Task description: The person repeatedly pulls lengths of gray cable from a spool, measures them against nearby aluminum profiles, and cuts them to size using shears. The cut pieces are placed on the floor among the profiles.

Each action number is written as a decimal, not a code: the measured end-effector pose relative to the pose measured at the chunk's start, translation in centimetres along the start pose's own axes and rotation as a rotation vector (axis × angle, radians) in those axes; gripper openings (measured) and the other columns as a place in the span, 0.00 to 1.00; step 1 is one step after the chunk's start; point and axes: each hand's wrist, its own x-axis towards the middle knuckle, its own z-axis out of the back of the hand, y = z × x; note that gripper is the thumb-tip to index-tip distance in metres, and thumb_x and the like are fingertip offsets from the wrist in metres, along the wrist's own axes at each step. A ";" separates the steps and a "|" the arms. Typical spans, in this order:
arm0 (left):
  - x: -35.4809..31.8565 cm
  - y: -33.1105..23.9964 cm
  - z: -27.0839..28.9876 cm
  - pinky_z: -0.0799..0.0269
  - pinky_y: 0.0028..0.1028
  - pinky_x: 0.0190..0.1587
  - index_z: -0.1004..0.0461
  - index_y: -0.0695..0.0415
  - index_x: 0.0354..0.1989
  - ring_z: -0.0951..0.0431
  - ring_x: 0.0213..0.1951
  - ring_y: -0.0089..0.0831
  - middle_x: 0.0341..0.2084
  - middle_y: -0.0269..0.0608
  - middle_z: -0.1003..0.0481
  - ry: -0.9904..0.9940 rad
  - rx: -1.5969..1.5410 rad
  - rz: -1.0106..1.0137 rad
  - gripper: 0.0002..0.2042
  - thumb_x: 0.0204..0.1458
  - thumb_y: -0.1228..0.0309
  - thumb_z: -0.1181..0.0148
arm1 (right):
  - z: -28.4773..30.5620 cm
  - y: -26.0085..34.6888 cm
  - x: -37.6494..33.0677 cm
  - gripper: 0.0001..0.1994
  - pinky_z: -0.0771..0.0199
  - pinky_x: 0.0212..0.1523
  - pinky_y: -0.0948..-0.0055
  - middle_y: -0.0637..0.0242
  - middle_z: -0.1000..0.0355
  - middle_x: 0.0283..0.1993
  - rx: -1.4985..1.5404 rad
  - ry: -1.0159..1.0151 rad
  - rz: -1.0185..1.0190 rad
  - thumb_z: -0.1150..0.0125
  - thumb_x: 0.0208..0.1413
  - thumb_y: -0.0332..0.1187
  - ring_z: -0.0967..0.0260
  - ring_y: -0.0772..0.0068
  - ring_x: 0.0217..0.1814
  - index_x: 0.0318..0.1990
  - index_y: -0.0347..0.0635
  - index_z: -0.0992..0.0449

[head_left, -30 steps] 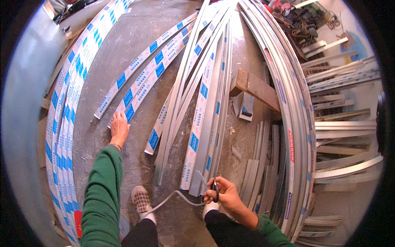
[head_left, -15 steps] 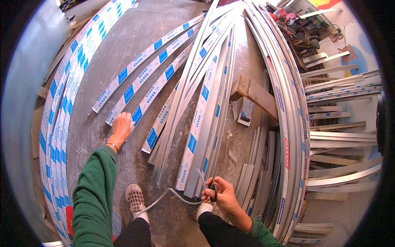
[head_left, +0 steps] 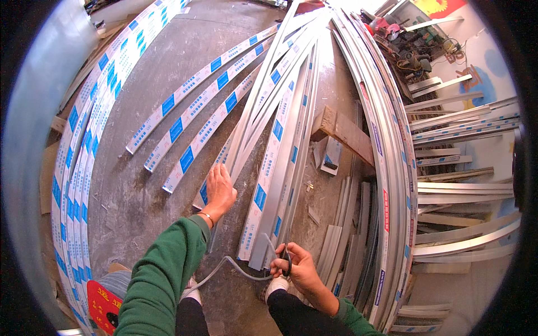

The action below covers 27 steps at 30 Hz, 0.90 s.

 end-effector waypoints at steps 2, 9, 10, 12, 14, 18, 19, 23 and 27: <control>0.2 1.2 -0.1 0.41 0.42 0.61 0.42 0.68 0.57 0.36 0.57 0.54 0.52 0.59 0.35 0.009 -0.137 0.092 0.35 0.38 0.70 0.37 | 0.1 0.1 0.0 0.14 0.25 0.32 0.78 0.60 0.25 0.32 0.049 -0.017 -0.021 0.36 0.54 0.25 0.24 0.71 0.32 0.45 0.38 0.32; 0.6 5.3 2.3 0.32 0.45 0.52 0.40 0.65 0.53 0.28 0.49 0.57 0.45 0.63 0.29 -0.031 -0.314 0.244 0.31 0.38 0.68 0.38 | 0.6 0.5 -0.4 0.13 0.24 0.31 0.77 0.60 0.26 0.31 0.033 -0.031 0.014 0.38 0.54 0.24 0.24 0.71 0.32 0.45 0.37 0.32; 0.6 5.5 2.7 0.31 0.45 0.50 0.39 0.67 0.52 0.26 0.47 0.58 0.43 0.64 0.27 -0.063 -0.245 0.233 0.31 0.38 0.67 0.37 | 0.6 0.5 -0.4 0.13 0.23 0.31 0.77 0.60 0.26 0.31 0.047 -0.027 0.015 0.38 0.54 0.23 0.24 0.71 0.31 0.45 0.37 0.32; 0.9 5.9 3.5 0.30 0.44 0.48 0.36 0.68 0.49 0.25 0.46 0.58 0.41 0.64 0.26 0.095 -0.294 0.276 0.29 0.37 0.67 0.36 | 0.6 0.5 -0.4 0.13 0.23 0.31 0.77 0.60 0.26 0.31 0.043 -0.021 0.022 0.38 0.54 0.23 0.25 0.71 0.31 0.45 0.37 0.32; 0.9 6.1 4.2 0.29 0.42 0.46 0.33 0.69 0.46 0.24 0.44 0.56 0.39 0.62 0.25 0.142 -0.343 0.268 0.27 0.36 0.67 0.36 | 0.6 0.5 -0.4 0.13 0.24 0.31 0.77 0.61 0.26 0.31 0.014 -0.022 0.031 0.38 0.54 0.23 0.25 0.71 0.31 0.45 0.37 0.32; -1.2 6.2 6.1 0.27 0.38 0.43 0.30 0.70 0.43 0.21 0.40 0.49 0.35 0.58 0.23 0.121 -0.480 0.250 0.25 0.35 0.69 0.36 | 1.1 0.2 -0.4 0.13 0.24 0.31 0.78 0.61 0.26 0.31 0.050 -0.029 0.015 0.37 0.54 0.24 0.25 0.72 0.32 0.45 0.37 0.32; -1.9 6.3 6.8 0.27 0.37 0.43 0.30 0.70 0.43 0.21 0.39 0.47 0.35 0.57 0.23 0.135 -0.529 0.268 0.25 0.34 0.69 0.36 | 1.2 0.1 -0.3 0.13 0.25 0.31 0.78 0.60 0.25 0.32 0.048 -0.027 0.020 0.37 0.54 0.24 0.25 0.72 0.32 0.46 0.37 0.32; -4.1 6.4 9.7 0.26 0.34 0.42 0.30 0.70 0.44 0.20 0.38 0.40 0.34 0.55 0.22 0.103 -0.513 0.246 0.26 0.34 0.69 0.35 | 1.4 -0.2 -0.3 0.14 0.25 0.31 0.78 0.60 0.25 0.33 0.048 -0.009 0.028 0.36 0.54 0.25 0.25 0.71 0.33 0.46 0.37 0.31; -6.4 5.9 12.6 0.27 0.32 0.44 0.31 0.70 0.48 0.20 0.40 0.38 0.37 0.55 0.23 0.118 -0.510 0.225 0.27 0.36 0.71 0.34 | 1.5 -0.3 -0.2 0.14 0.24 0.31 0.77 0.60 0.26 0.33 0.028 0.004 0.037 0.36 0.55 0.25 0.25 0.71 0.33 0.46 0.36 0.31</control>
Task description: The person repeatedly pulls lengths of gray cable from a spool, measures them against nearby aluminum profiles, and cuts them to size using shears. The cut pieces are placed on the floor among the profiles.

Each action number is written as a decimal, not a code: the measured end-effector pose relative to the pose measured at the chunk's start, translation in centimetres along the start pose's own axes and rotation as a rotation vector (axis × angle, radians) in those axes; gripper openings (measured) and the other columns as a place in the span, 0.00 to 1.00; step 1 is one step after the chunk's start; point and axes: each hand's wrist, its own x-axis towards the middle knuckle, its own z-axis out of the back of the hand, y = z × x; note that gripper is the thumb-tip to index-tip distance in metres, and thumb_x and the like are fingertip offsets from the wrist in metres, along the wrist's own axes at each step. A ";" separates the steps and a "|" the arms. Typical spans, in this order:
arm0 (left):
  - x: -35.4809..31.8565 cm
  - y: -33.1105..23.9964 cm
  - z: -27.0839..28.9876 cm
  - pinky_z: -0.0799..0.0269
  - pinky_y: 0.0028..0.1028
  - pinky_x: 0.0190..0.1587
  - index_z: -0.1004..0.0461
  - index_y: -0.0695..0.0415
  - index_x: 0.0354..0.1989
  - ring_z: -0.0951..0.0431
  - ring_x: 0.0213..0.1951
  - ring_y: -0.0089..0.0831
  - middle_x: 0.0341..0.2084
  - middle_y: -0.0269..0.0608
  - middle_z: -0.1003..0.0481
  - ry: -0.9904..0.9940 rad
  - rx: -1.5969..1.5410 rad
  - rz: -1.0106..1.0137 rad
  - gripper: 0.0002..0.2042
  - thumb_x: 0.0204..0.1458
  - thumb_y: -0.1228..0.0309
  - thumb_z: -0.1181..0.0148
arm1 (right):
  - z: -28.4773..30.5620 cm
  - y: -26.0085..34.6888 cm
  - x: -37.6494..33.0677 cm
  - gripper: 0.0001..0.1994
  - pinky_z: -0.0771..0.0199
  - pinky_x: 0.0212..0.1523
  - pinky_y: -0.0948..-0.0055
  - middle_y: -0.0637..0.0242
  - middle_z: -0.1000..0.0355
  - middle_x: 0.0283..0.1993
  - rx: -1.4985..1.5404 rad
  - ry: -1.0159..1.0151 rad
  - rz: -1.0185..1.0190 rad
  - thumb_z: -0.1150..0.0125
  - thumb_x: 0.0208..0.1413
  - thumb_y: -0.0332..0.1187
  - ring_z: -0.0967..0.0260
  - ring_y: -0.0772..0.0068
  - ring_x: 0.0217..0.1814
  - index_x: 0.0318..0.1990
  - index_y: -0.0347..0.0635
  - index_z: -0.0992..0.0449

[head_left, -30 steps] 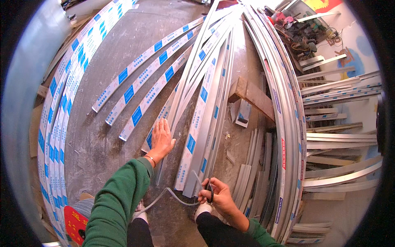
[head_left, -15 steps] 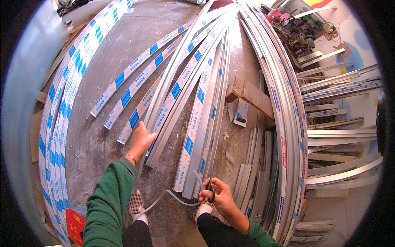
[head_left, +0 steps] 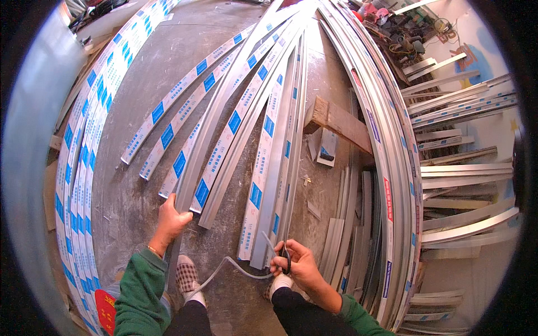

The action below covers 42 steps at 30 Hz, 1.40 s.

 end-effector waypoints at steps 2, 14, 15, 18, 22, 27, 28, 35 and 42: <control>-1.3 -0.6 0.6 0.27 0.32 0.44 0.31 0.70 0.48 0.21 0.40 0.39 0.37 0.55 0.23 0.039 -0.050 0.021 0.27 0.36 0.71 0.34 | 0.0 0.0 0.0 0.14 0.23 0.31 0.76 0.60 0.26 0.33 0.019 0.003 -0.016 0.36 0.55 0.25 0.24 0.71 0.33 0.47 0.36 0.31; -0.7 -3.9 -2.5 0.26 0.37 0.44 0.31 0.68 0.47 0.19 0.40 0.46 0.36 0.59 0.22 0.151 0.001 0.014 0.27 0.36 0.67 0.34 | 0.0 -0.3 -0.1 0.14 0.22 0.31 0.75 0.60 0.26 0.33 0.025 -0.004 0.015 0.37 0.55 0.26 0.24 0.70 0.33 0.47 0.36 0.32; -0.4 -4.0 -3.1 0.26 0.37 0.43 0.30 0.67 0.46 0.20 0.41 0.47 0.36 0.60 0.22 0.168 -0.049 -0.026 0.27 0.36 0.67 0.33 | 0.0 -0.3 -0.2 0.14 0.22 0.30 0.75 0.60 0.26 0.33 0.021 -0.004 0.020 0.37 0.55 0.25 0.24 0.70 0.33 0.47 0.36 0.32; 0.6 -4.4 -5.6 0.27 0.39 0.42 0.30 0.67 0.43 0.20 0.39 0.50 0.34 0.60 0.23 0.164 -0.032 -0.047 0.25 0.35 0.67 0.34 | 0.1 -0.3 -0.3 0.14 0.22 0.30 0.76 0.60 0.26 0.33 0.026 -0.004 0.030 0.37 0.55 0.25 0.24 0.71 0.33 0.47 0.36 0.32; 1.8 -4.2 -8.9 0.28 0.40 0.40 0.31 0.68 0.39 0.22 0.37 0.53 0.31 0.62 0.24 0.151 -0.021 -0.040 0.23 0.35 0.67 0.35 | 0.2 0.0 -0.8 0.14 0.23 0.30 0.76 0.60 0.26 0.33 0.036 -0.023 0.038 0.37 0.55 0.25 0.25 0.71 0.32 0.47 0.37 0.32; 2.3 -3.8 -11.1 0.29 0.44 0.40 0.33 0.67 0.36 0.23 0.37 0.58 0.30 0.64 0.26 0.149 0.046 -0.026 0.21 0.35 0.68 0.36 | 0.1 0.2 -1.1 0.12 0.24 0.30 0.77 0.61 0.26 0.31 0.037 -0.070 0.023 0.38 0.54 0.23 0.25 0.72 0.31 0.45 0.38 0.31; 2.4 -4.0 -11.4 0.29 0.44 0.41 0.34 0.67 0.36 0.24 0.38 0.59 0.30 0.64 0.26 0.147 0.056 -0.023 0.20 0.35 0.69 0.37 | 0.1 0.2 -1.1 0.12 0.24 0.30 0.77 0.61 0.26 0.31 0.033 -0.069 0.021 0.39 0.54 0.23 0.25 0.72 0.31 0.45 0.38 0.31; 3.8 -5.6 -12.8 0.30 0.46 0.46 0.33 0.65 0.39 0.26 0.43 0.58 0.37 0.63 0.27 0.194 0.247 -0.065 0.20 0.43 0.66 0.36 | 0.0 0.4 -0.8 0.12 0.25 0.30 0.78 0.61 0.25 0.31 0.057 -0.071 0.015 0.39 0.54 0.23 0.25 0.71 0.31 0.45 0.38 0.31; 5.9 -2.0 -8.9 0.36 0.43 0.57 0.31 0.62 0.50 0.32 0.52 0.51 0.49 0.54 0.33 -0.028 0.330 -0.346 0.20 0.49 0.68 0.39 | -0.3 1.2 -0.5 0.12 0.27 0.28 0.79 0.60 0.27 0.29 0.062 -0.124 -0.021 0.39 0.52 0.21 0.25 0.70 0.28 0.43 0.38 0.32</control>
